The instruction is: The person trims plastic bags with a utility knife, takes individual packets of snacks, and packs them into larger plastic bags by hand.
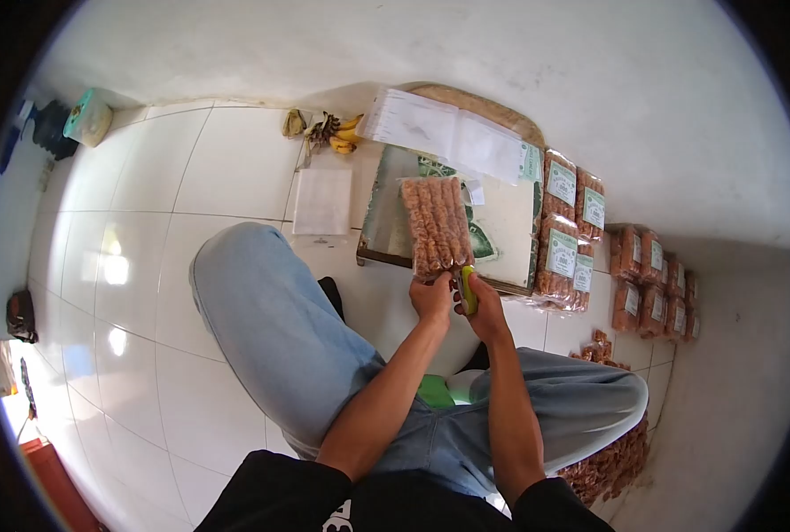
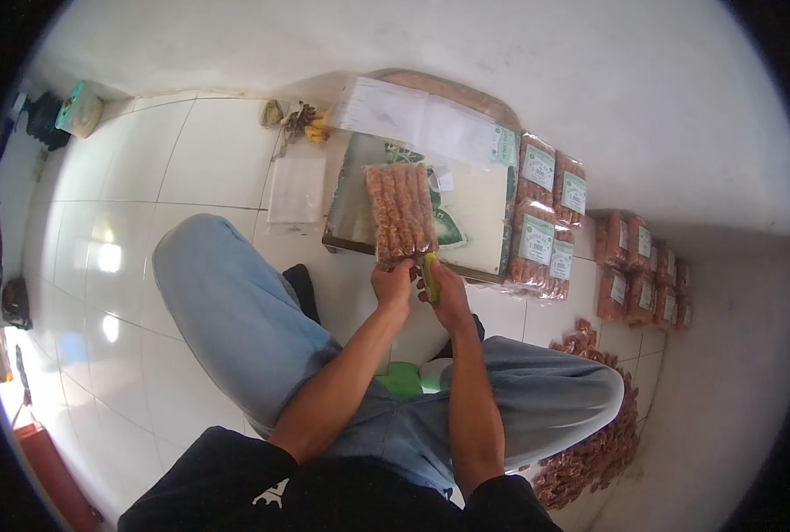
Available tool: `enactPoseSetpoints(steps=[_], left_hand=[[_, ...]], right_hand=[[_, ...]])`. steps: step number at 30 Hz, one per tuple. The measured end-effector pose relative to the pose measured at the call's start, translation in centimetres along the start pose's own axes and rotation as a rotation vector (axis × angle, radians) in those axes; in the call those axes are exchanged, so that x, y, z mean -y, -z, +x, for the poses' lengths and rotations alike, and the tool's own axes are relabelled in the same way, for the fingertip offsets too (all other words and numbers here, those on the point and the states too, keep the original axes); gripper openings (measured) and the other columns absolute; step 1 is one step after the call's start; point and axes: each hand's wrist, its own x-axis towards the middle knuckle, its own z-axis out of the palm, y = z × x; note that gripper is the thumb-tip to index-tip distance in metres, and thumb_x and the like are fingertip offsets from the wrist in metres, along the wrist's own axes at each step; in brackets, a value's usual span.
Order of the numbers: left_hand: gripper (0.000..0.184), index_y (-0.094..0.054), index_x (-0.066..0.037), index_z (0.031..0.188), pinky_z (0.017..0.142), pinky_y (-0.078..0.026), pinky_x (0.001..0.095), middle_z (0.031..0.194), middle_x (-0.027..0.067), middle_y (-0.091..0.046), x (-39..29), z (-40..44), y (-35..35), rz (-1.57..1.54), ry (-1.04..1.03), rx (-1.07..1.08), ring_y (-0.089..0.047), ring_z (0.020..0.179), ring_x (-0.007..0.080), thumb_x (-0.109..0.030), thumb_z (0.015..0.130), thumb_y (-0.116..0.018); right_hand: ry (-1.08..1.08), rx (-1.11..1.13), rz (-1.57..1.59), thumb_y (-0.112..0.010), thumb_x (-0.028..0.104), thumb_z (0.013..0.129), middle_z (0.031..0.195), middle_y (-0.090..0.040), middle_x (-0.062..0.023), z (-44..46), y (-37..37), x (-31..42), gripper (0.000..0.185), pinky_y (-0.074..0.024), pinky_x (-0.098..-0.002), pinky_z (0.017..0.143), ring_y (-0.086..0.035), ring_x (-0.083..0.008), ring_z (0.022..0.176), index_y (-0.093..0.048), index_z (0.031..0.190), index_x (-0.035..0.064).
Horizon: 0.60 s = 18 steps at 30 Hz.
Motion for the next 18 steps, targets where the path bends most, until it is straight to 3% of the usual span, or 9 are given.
enactPoseSetpoints(steps=[9,14,18], left_hand=[[0.028,-0.055,-0.001,0.102,0.044,-0.048,0.0305,0.084,0.0093,-0.063,-1.1,-1.0,-0.2,-0.025,0.038,-0.017,-0.06,0.06,0.0163,0.001,0.077,-0.066],[0.02,-0.06,0.003,0.095,0.051,-0.045,0.0301,0.086,0.0081,-0.064,-1.2,-1.2,-0.4,0.03,0.038,-0.078,-0.061,0.066,0.0168,0.001,0.076,-0.066],[0.019,-0.06,0.004,0.093,0.052,-0.045,0.0294,0.087,0.0088,-0.065,-1.4,-0.8,-0.4,0.015,0.076,-0.039,-0.062,0.066,0.0169,0.0,0.076,-0.067]], right_hand=[[0.053,-0.064,0.046,-0.058,0.031,0.095,0.083,-0.062,-0.0041,0.7,-0.4,-1.6,0.03,-0.0438,-0.0273,0.057,-0.056,-0.0135,0.07,-0.063,0.101,0.0027],[0.084,-0.279,-0.028,-0.062,0.027,0.09,0.076,-0.062,-0.0053,1.3,-1.0,-2.4,0.026,-0.0422,-0.0281,0.053,-0.056,-0.0137,0.064,-0.065,0.093,0.0008],[0.106,-0.271,-0.067,-0.06,0.027,0.091,0.079,-0.063,-0.0063,1.3,-1.0,-1.9,0.027,-0.0423,-0.0295,0.052,-0.057,-0.0147,0.064,-0.066,0.094,0.0007]])
